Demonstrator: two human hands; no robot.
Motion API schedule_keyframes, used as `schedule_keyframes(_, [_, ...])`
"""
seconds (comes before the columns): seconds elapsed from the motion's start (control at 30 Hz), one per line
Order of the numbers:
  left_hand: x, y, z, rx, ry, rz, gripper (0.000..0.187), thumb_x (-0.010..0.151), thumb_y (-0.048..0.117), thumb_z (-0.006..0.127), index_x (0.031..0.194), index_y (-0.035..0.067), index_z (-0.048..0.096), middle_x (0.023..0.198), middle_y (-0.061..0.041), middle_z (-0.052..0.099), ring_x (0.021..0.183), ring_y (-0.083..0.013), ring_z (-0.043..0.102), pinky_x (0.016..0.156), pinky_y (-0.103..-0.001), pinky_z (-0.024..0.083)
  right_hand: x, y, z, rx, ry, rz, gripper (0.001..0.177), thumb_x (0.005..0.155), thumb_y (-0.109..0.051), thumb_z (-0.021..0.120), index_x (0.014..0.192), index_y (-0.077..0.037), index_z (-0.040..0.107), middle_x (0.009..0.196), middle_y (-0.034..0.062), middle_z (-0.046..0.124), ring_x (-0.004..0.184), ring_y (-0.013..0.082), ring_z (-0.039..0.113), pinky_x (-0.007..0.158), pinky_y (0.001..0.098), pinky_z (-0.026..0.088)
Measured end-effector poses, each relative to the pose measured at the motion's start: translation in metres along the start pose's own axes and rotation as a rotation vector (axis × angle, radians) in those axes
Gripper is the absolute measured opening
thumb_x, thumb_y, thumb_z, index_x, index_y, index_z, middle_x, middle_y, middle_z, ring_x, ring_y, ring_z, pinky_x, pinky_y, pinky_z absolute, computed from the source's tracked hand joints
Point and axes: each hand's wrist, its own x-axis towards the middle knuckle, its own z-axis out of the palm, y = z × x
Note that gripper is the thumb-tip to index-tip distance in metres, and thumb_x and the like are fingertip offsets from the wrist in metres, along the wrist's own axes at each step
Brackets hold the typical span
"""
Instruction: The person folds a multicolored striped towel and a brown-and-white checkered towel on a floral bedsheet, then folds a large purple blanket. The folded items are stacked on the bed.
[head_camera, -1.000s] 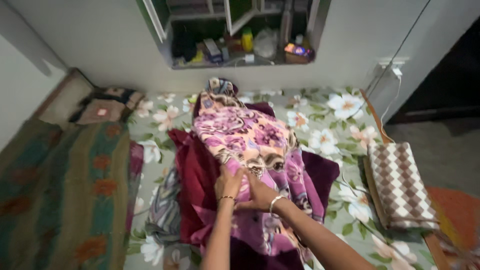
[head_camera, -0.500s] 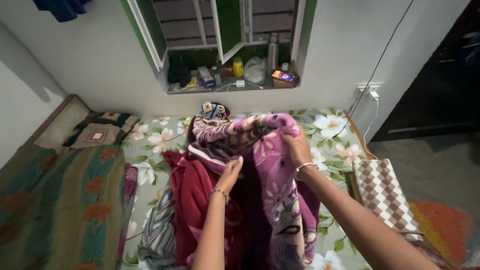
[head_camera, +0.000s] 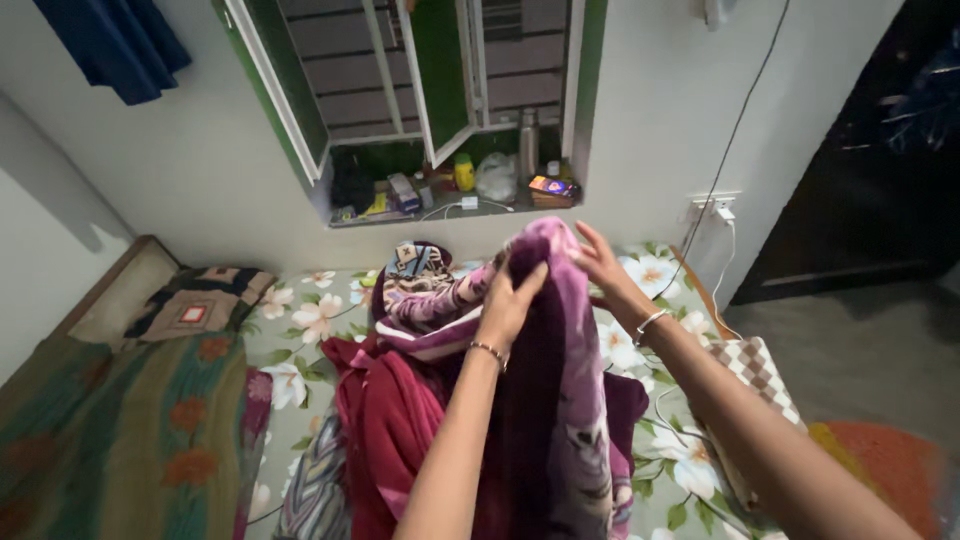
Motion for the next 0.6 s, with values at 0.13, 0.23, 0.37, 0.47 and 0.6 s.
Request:
schedule_keyframes(0.13, [0.012,0.019,0.012,-0.147,-0.091,-0.047,0.056,0.096,0.03,0.067,0.144,0.004,0.055,0.14,-0.005,0.063,0.127,-0.0163,0.059,0.109,-0.033,0.045,-0.023,-0.015,0.018,-0.53,-0.014,-0.641,0.117,0.072,-0.037,0.09,0.159,-0.017,0.015,0.15,0.0256,0.042,0.14,0.0396,0.041,0.112,0.0443,0.036])
schedule_keyframes(0.23, [0.005,0.024,0.007,-0.201,-0.148,-0.418,0.066,0.092,0.025,0.067,0.151,0.019,0.038,0.145,-0.003,0.055,0.118,-0.0169,0.059,0.099,-0.041,0.051,-0.031,-0.018,0.026,-0.471,0.139,-0.365,0.106,0.068,-0.036,0.085,0.156,-0.022,0.027,0.133,0.0144,0.063,0.123,0.0315,0.062,0.104,0.0392,0.049])
schedule_keyframes(0.37, [-0.009,0.009,-0.005,-0.159,-0.219,-0.397,0.063,0.083,0.012,0.058,0.145,0.023,0.053,0.144,-0.003,0.056,0.114,-0.0118,0.058,0.094,-0.04,0.054,-0.043,-0.009,0.027,-0.281,0.206,-0.374,0.067,0.077,-0.029,0.081,0.137,-0.011,0.057,0.119,0.0098,0.073,0.108,0.0209,0.069,0.096,0.0344,0.052])
schedule_keyframes(0.47, [-0.019,-0.026,-0.012,-0.043,-0.082,-0.301,0.067,0.076,-0.001,0.051,0.139,0.02,0.058,0.142,-0.004,0.058,0.11,-0.0192,0.06,0.092,-0.041,0.056,-0.05,-0.013,0.028,-0.055,0.212,-0.392,0.049,0.08,-0.022,0.077,0.125,-0.005,0.066,0.11,0.0061,0.075,0.098,0.014,0.067,0.092,0.0303,0.052])
schedule_keyframes(0.6, [-0.023,-0.094,-0.02,0.308,0.08,-0.238,0.061,0.082,-0.003,0.061,0.139,0.018,0.056,0.134,-0.013,0.066,0.115,-0.0301,0.063,0.1,-0.045,0.052,-0.065,-0.033,0.015,0.167,0.114,-0.419,0.038,0.083,-0.017,0.076,0.116,0.001,0.069,0.105,0.0039,0.073,0.094,0.012,0.065,0.089,0.0284,0.052])
